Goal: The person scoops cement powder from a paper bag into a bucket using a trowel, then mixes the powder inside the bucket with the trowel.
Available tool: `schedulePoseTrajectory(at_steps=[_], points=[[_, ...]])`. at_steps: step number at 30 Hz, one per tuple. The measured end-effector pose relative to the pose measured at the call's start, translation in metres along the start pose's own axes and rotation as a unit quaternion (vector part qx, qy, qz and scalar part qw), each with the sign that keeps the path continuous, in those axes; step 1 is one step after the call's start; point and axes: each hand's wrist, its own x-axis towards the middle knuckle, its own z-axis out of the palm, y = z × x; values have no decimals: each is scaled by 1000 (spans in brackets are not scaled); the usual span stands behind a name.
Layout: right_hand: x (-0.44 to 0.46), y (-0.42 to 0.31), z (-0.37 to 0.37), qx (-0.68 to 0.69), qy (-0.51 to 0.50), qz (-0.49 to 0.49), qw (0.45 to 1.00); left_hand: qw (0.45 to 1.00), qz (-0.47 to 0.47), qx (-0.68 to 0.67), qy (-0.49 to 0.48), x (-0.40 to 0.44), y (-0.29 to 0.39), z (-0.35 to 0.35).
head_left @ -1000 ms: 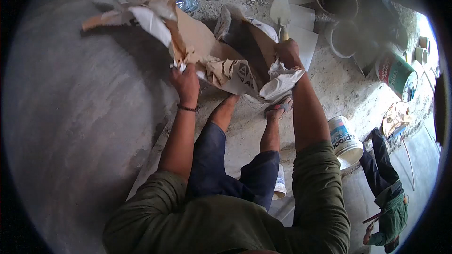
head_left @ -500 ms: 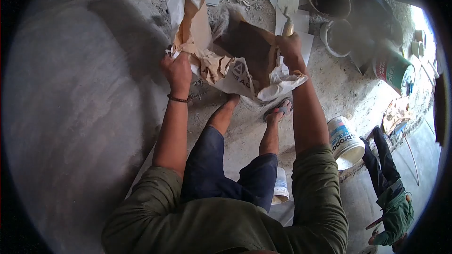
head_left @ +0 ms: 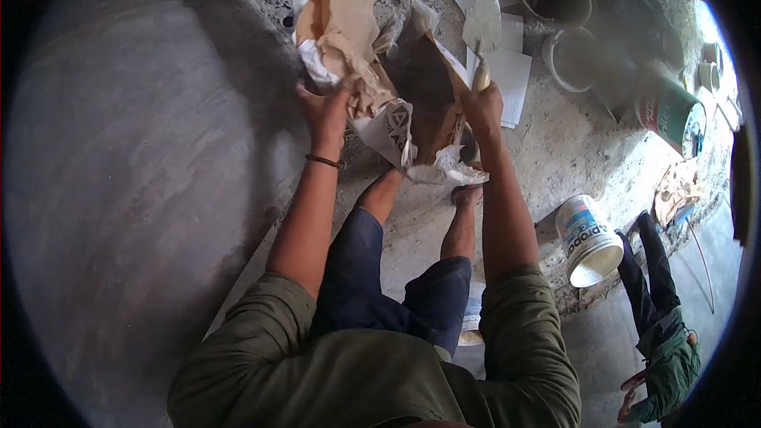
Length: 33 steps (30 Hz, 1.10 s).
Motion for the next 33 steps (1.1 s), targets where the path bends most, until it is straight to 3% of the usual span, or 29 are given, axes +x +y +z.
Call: schedulePoseTrajectory(at_steps=[2, 3, 5, 9, 11, 12, 14, 16, 20, 23, 24, 27, 30, 31, 33], points=[[-3, -8, 0, -22, -34, 16, 999, 1000, -15, 27, 5, -14, -24, 14], [-1, -8, -2, -35, -49, 23, 998, 992, -84, -64, -69, -14, -22, 16], [10, 11, 6, -9, -81, 17, 997, 922, -217, -240, -213, -5, -16, 18], [7, 9, 3, 11, -75, 27, 997, 971, -194, -137, -23, 17, -22, 33], [21, 12, 2, 54, -67, 52, 995, 979, -135, -151, -22, 32, -16, 31], [28, 13, -2, 94, -76, 63, 991, 981, -59, -179, -49, 59, -51, 35], [43, 6, -12, 170, -98, 74, 978, 985, 141, 93, -47, 75, -69, 35], [46, -14, -18, 144, -77, 37, 986, 990, 48, -136, 5, 54, 14, 42], [19, -38, -33, 192, -62, 33, 979, 984, 10, -178, -18, 81, -6, 38], [9, -37, -34, 214, -61, 14, 975, 982, 170, -77, -36, 74, 47, 36], [6, -36, -38, 217, -58, 3, 974, 990, 131, -57, -16, 70, 75, 42], [-24, -46, -38, 246, 1, -17, 969, 979, 188, -43, -63, 78, 104, 57], [-54, -37, -13, 313, 55, 3, 948, 943, 304, -79, -114, 85, 128, 74], [-63, -36, -6, 328, 70, 9, 942, 903, 413, 29, -111, 93, 133, 78], [-70, -14, 29, 314, 118, 16, 942, 758, 600, 238, -98, 114, 145, 93]])
